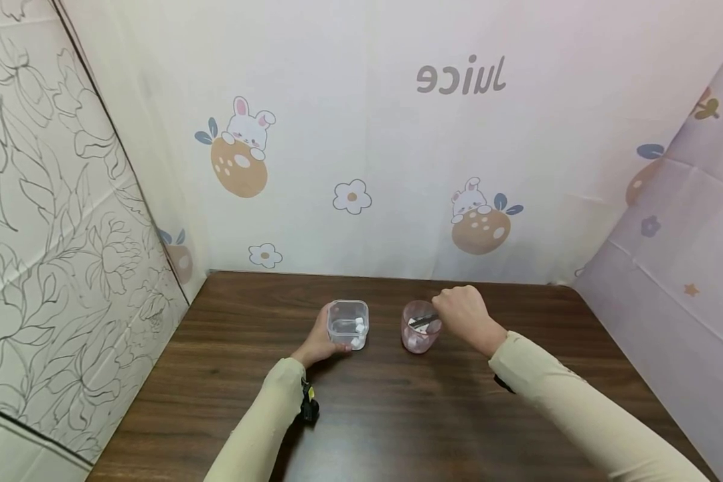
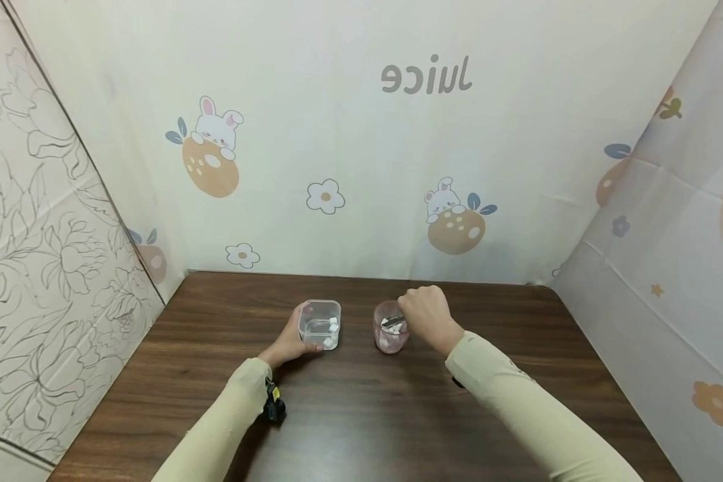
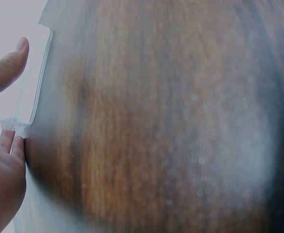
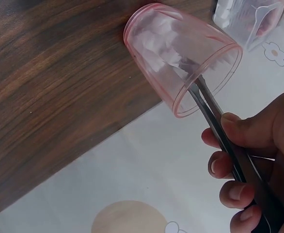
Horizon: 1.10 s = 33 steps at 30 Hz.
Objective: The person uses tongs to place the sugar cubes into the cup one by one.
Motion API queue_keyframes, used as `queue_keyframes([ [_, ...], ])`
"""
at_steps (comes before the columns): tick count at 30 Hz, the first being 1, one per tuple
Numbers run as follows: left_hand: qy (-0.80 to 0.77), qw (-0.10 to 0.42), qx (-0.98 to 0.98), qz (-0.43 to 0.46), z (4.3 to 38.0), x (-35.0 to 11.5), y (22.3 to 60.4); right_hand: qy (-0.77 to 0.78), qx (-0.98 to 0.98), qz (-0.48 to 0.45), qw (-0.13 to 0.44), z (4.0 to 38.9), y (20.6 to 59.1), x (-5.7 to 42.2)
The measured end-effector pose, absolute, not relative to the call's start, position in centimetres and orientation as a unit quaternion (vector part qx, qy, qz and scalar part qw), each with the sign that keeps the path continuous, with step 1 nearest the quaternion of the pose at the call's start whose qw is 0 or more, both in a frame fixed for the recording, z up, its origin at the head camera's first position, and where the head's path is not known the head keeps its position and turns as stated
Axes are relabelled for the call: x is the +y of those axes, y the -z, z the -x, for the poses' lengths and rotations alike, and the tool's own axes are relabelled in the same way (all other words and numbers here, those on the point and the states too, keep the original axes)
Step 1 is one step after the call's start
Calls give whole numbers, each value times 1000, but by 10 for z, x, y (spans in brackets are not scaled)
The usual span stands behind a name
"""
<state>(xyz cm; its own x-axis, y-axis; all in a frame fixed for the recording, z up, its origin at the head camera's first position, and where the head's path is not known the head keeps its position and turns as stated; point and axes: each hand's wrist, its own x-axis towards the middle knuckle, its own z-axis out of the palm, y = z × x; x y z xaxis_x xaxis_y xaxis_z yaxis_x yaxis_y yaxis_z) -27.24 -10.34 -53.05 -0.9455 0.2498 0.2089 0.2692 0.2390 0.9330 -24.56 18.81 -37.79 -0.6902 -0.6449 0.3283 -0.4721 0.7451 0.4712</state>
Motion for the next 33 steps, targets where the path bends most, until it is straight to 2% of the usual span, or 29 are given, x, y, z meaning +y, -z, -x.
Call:
queue_keyframes([
  [9, 614, -9, -771, 169, 256, -102, 500, 181, -903, -307, 241, 243, 373, 190],
  [13, 602, 1, -781, 164, 266, -102, 520, 168, -911, -295, 233, 242, 366, 194],
  [21, 593, 0, -790, 154, 273, -104, 530, 126, -928, -278, 211, 237, 344, 204],
  [33, 595, -6, -790, 150, 276, -104, 536, 104, -912, -309, 251, 229, 314, 176],
])
